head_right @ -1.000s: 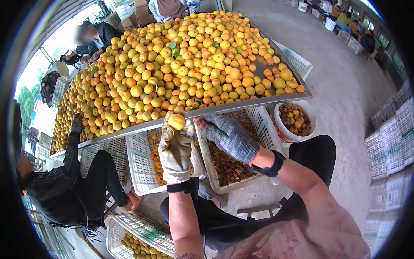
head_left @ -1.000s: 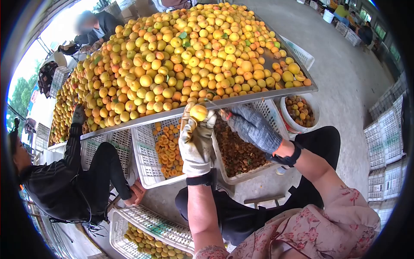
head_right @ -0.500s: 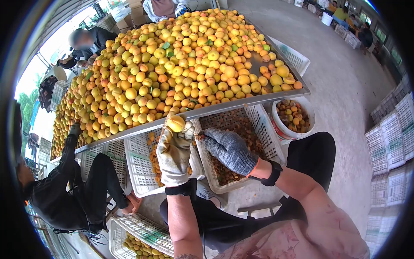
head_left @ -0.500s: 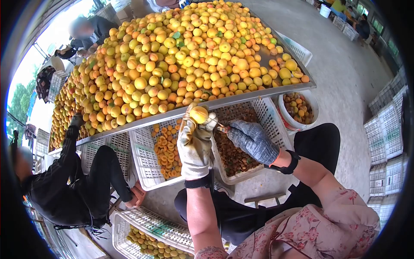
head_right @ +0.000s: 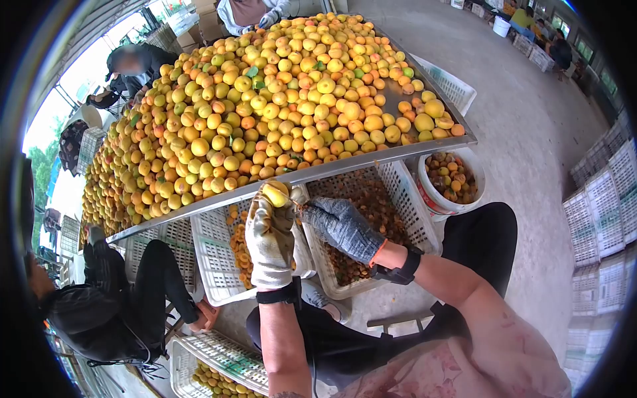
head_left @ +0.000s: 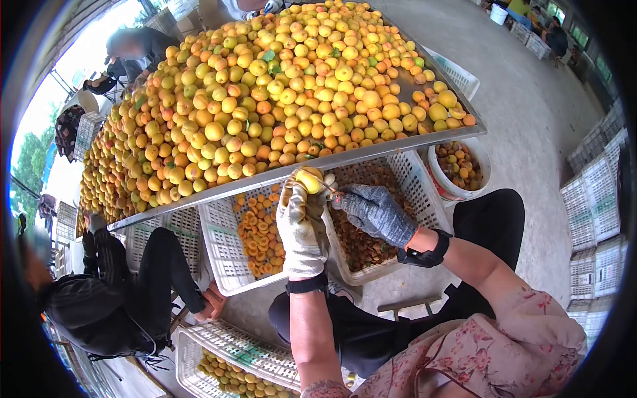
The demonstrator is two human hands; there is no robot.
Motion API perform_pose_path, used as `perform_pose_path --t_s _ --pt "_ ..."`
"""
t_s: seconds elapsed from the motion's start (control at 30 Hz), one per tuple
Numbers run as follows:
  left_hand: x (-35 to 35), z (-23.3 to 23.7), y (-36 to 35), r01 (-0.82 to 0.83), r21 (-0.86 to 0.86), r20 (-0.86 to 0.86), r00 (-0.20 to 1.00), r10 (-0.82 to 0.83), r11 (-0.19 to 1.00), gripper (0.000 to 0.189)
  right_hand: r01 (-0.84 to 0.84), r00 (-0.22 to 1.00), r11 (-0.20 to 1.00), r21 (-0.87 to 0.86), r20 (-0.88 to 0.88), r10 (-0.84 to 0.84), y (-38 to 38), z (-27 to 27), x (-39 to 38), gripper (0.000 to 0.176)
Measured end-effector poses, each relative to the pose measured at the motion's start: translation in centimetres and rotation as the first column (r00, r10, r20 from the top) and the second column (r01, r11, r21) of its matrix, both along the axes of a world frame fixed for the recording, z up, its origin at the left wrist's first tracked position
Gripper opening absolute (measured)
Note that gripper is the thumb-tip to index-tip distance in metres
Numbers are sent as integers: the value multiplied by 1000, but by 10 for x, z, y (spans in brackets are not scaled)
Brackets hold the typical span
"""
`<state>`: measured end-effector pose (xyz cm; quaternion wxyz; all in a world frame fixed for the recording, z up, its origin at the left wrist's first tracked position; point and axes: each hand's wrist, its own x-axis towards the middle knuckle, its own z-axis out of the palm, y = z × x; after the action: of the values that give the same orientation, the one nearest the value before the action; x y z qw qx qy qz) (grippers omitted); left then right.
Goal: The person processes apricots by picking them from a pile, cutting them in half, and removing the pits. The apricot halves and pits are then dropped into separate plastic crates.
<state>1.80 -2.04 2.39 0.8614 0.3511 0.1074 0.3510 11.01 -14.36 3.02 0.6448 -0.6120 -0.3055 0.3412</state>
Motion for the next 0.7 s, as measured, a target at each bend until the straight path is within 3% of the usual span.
perform_pose_path --t_s 0.03,0.1,0.17,0.23,0.27,0.3,0.33,0.37,0.43,0.47,0.5,0.57,0.6,0.67,0.7 --pt "0 5 0 -2 19 -2 1000 2 1000 34 -49 992 995 -86 -118 39 0 9 0 22" --pt "0 18 -5 -21 21 -50 999 22 1000 36 -25 996 998 -52 -91 20 2 20 -3 20" --pt "3 16 -1 -81 178 -127 986 105 981 40 -79 942 992 -102 -333 41 6 28 -5 20" --pt "6 5 3 -150 92 -56 986 155 985 35 -50 955 993 -104 -295 18 20 16 -11 21" --pt "9 -8 6 -60 1 60 996 60 998 35 44 997 999 -16 58 -43 29 -2 -12 22" --pt "11 -18 9 43 -76 185 982 -28 996 34 103 908 989 103 397 -136 35 -17 -14 22" --pt "12 -17 6 36 -290 151 988 8 956 36 78 942 986 148 314 -121 41 -20 -15 23" --pt "12 -17 9 31 -288 155 988 14 957 36 71 941 986 150 317 -116 42 -23 -15 23" --pt "14 -17 11 -23 -209 4 1000 24 978 38 68 985 993 97 150 -83 38 -21 -13 17" --pt "9 -17 18 62 -71 -16 998 -64 996 38 44 997 998 41 62 -46 35 -16 -11 16" --pt "10 -17 17 68 -68 -12 998 -69 995 38 49 996 998 44 66 -52 34 -10 -10 16" --pt "11 -6 11 -76 -20 -128 989 73 997 40 55 998 998 8 -12 -55 32 0 -12 16" --pt "15 5 3 -158 125 -86 982 169 980 40 55 998 998 8 -15 -55 33 -2 -12 16" --pt "17 -21 12 -132 142 -50 989 141 981 38 54 977 998 45 206 -62 34 -11 -13 19" --pt "16 -36 14 -109 160 -8 994 112 981 37 50 978 998 34 203 -56 33 -20 -15 19"
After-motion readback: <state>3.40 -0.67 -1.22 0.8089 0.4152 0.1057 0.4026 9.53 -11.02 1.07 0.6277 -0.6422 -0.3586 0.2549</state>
